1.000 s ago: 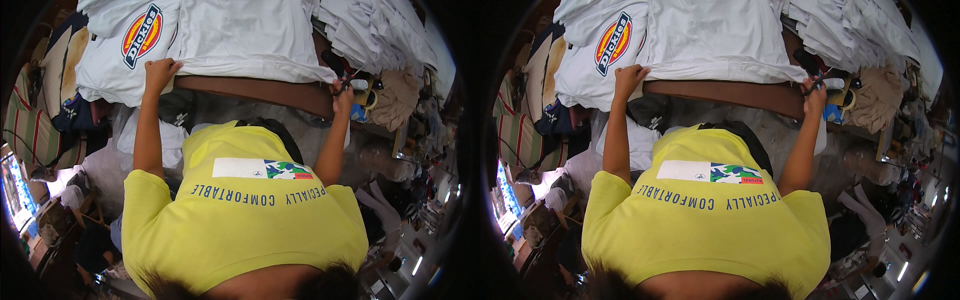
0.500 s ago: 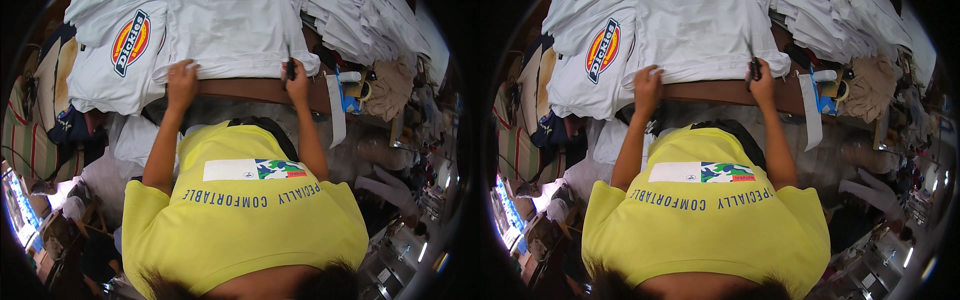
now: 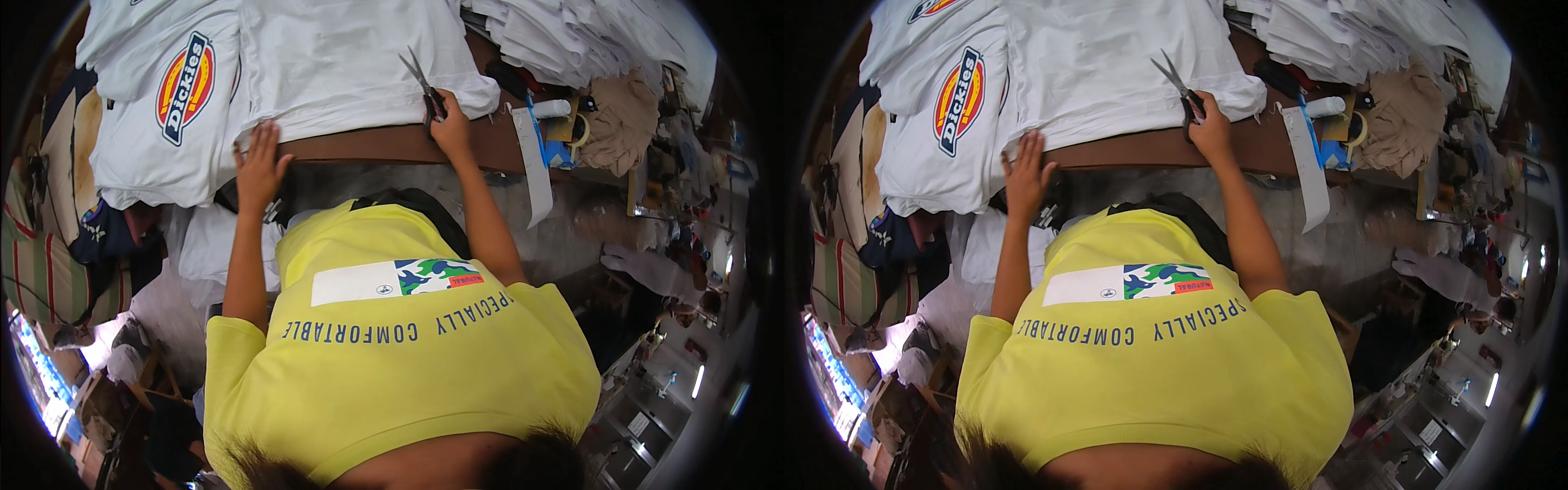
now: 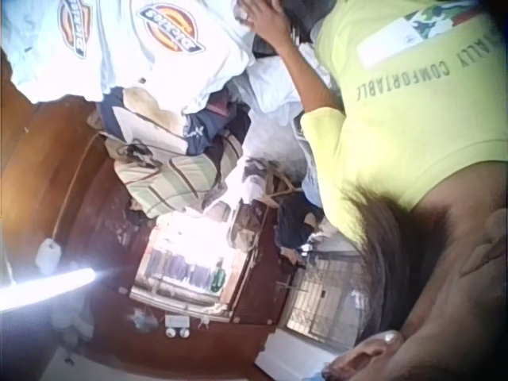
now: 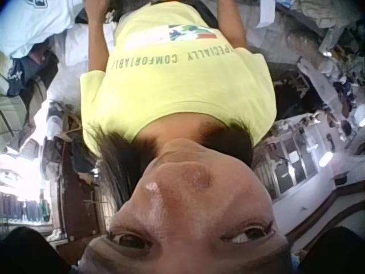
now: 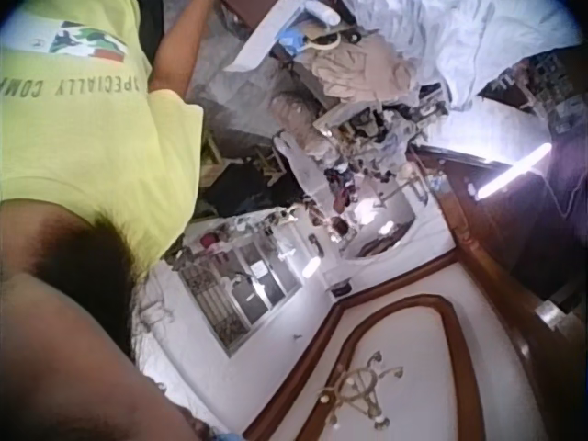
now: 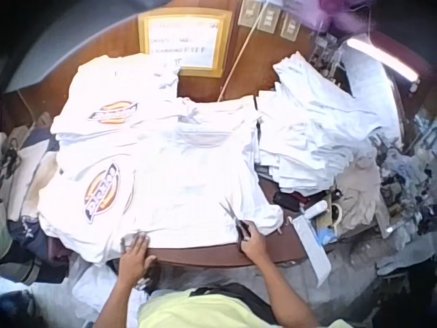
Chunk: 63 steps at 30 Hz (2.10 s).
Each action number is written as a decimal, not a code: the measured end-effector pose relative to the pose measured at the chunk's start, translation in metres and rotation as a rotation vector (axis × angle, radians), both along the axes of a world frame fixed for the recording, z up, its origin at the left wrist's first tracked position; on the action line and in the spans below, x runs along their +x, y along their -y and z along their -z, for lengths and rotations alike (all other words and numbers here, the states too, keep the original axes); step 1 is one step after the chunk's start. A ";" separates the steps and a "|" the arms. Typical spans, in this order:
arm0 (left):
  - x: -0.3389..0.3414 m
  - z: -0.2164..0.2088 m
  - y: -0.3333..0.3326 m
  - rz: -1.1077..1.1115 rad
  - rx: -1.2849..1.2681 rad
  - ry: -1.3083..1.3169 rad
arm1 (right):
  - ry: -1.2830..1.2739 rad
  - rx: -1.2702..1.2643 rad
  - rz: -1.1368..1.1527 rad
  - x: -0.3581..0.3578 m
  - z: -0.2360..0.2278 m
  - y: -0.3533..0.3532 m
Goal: The person uses shears to trim a loose thread from a white shirt, folds the garment, and places it into a stack on a workspace, before writing on a piece of paper.
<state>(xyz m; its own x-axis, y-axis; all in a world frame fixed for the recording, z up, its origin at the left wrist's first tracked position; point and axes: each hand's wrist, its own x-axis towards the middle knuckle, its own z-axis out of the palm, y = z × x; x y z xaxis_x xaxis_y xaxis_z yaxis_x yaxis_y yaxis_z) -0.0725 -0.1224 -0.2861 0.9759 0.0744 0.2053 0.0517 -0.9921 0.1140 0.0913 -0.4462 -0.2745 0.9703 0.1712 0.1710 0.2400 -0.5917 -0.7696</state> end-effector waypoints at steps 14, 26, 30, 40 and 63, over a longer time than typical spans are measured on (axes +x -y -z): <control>-0.007 -0.040 -0.074 -0.044 -0.469 0.084 | -0.010 -0.128 -0.002 0.005 -0.010 -0.007; 0.012 -0.066 -0.078 0.094 -0.064 -0.254 | -0.006 -0.252 -0.340 0.009 -0.021 -0.068; 0.015 -0.070 -0.065 0.304 0.198 -0.150 | -0.030 -0.272 -0.342 0.011 -0.021 -0.062; 0.025 -0.092 0.051 0.222 -0.370 -0.491 | 0.268 -0.532 -0.007 0.129 -0.111 -0.056; 0.060 -0.058 0.144 0.022 -1.959 -0.080 | -0.139 0.156 -0.217 -0.055 -0.065 0.032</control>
